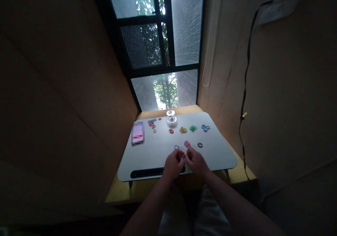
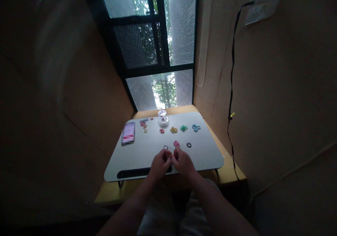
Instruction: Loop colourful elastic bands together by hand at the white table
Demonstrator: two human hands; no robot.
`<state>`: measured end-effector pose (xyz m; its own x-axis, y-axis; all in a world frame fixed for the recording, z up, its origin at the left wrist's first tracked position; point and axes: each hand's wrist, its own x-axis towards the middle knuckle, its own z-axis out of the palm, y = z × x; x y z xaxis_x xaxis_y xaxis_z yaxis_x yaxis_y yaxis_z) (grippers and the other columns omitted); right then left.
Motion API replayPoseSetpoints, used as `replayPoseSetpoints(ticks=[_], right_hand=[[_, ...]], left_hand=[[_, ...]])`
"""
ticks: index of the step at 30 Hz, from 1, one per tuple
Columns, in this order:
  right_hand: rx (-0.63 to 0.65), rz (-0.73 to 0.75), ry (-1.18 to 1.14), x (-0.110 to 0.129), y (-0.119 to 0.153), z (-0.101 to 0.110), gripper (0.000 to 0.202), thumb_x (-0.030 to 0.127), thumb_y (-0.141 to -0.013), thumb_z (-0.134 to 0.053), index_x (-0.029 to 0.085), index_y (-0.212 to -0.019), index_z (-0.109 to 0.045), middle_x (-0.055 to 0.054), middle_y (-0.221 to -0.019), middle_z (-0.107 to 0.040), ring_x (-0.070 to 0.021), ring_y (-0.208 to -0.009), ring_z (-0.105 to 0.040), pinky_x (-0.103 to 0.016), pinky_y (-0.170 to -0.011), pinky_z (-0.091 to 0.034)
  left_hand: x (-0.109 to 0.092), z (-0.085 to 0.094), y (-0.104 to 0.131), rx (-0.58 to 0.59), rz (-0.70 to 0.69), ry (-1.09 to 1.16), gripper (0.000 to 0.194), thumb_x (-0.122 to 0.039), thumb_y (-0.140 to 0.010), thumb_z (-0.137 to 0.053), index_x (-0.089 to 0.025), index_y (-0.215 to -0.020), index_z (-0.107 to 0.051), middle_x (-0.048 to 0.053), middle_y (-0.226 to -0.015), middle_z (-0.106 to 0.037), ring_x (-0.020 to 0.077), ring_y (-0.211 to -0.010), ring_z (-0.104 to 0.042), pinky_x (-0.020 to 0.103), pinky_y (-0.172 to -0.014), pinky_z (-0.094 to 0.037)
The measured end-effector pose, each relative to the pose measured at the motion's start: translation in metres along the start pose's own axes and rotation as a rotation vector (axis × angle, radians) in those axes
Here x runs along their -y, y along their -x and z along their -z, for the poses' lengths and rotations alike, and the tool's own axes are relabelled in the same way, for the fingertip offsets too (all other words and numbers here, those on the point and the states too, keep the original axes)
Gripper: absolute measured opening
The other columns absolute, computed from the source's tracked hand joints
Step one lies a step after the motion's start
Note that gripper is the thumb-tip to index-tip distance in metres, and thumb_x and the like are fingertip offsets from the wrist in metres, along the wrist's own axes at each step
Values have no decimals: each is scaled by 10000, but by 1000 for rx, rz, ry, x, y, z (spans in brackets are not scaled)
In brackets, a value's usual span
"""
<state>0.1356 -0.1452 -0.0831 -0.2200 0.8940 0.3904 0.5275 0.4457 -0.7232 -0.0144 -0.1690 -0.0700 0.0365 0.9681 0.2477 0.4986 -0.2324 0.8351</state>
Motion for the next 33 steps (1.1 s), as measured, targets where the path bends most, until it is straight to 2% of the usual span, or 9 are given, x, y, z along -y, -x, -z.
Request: replayPoseSetpoints(ticks=[12,15,18,24,33], right_hand=[[-1,-2,-86,1,0,2,145,291,-892,-502,229,-762,-485,32,-642,-549,-145,-587,-522,-253,-581,-385],[-8,-13,-141,0,1,2,70,266,-877,-517,220,-919,-548,34,-671,-574,-151,-597,-549,-251,-596,-409],[15,-5,-170,0,1,2,202,221,-859,-509,208,-1043,-591,26,-695,-612,-155,-614,-566,-252,-615,-425],[35,49,-152,2,-1,3,155,173,-845,-479,208,-805,-624,-5,-758,-659,-162,-711,-596,-252,-682,-440],[17,24,-102,-1,-1,-1,130,223,-865,-502,209,-761,-577,8,-692,-616,-148,-641,-559,-240,-625,-411]], left_hand=[[-5,2,0,-2,-10,20,106,-284,-865,-563,-198,-882,-624,-27,-709,-617,125,-623,-542,233,-607,-390],[-3,1,0,-2,7,24,119,-305,-876,-564,-199,-862,-615,-28,-703,-612,129,-625,-544,237,-613,-391],[0,0,0,-12,17,14,104,-299,-873,-571,-201,-858,-599,-39,-680,-588,127,-609,-531,237,-599,-376],[3,-1,-1,-35,43,-12,135,-332,-870,-587,-203,-831,-598,-32,-686,-607,135,-625,-549,243,-605,-371],[0,0,0,-29,16,43,176,-351,-906,-545,-204,-867,-633,-12,-732,-668,145,-662,-601,247,-636,-414]])
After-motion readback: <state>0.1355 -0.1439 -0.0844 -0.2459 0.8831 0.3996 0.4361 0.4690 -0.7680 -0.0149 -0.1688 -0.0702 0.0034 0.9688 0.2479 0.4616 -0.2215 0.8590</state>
